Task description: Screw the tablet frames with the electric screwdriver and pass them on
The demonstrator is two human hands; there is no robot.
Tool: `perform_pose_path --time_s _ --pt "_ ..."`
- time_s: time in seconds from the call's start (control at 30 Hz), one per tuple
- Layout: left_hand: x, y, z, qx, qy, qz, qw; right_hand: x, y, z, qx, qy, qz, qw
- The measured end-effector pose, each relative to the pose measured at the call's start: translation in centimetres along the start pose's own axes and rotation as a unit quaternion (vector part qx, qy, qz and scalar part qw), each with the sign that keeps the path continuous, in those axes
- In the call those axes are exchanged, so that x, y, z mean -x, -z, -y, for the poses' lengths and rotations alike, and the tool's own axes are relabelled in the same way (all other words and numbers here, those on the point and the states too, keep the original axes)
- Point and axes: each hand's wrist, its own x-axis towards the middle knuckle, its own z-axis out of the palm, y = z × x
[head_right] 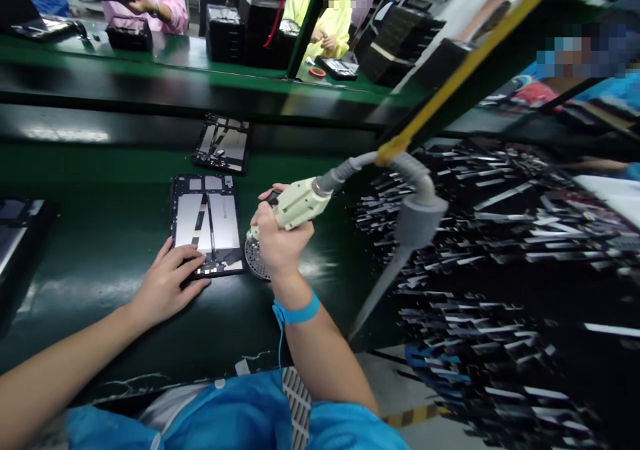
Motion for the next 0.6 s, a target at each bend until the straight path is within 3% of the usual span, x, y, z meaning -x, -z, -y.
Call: perform_pose_path --time_s 0.1,0.23,0.4,0.6 --pt "0.0 0.0 0.1 0.004 0.003 0.008 1.0 2.9 -1.7 1.9 -0.049 -0.039 0.088 0.994" --pt "0.1 0.1 0.2 0.007 0.009 0.016 1.0 5.8 -3.0 2.3 -0.087 -0.085 0.182 0.976" --pt "0.1 0.0 0.2 0.013 0.01 0.014 1.0 6.5 -3.2 1.7 -0.091 -0.113 0.191 0.971" --pt "0.0 -0.1 0.3 0.021 0.007 0.01 1.0 6.4 -3.3 2.0 -0.059 -0.089 0.206 0.973"
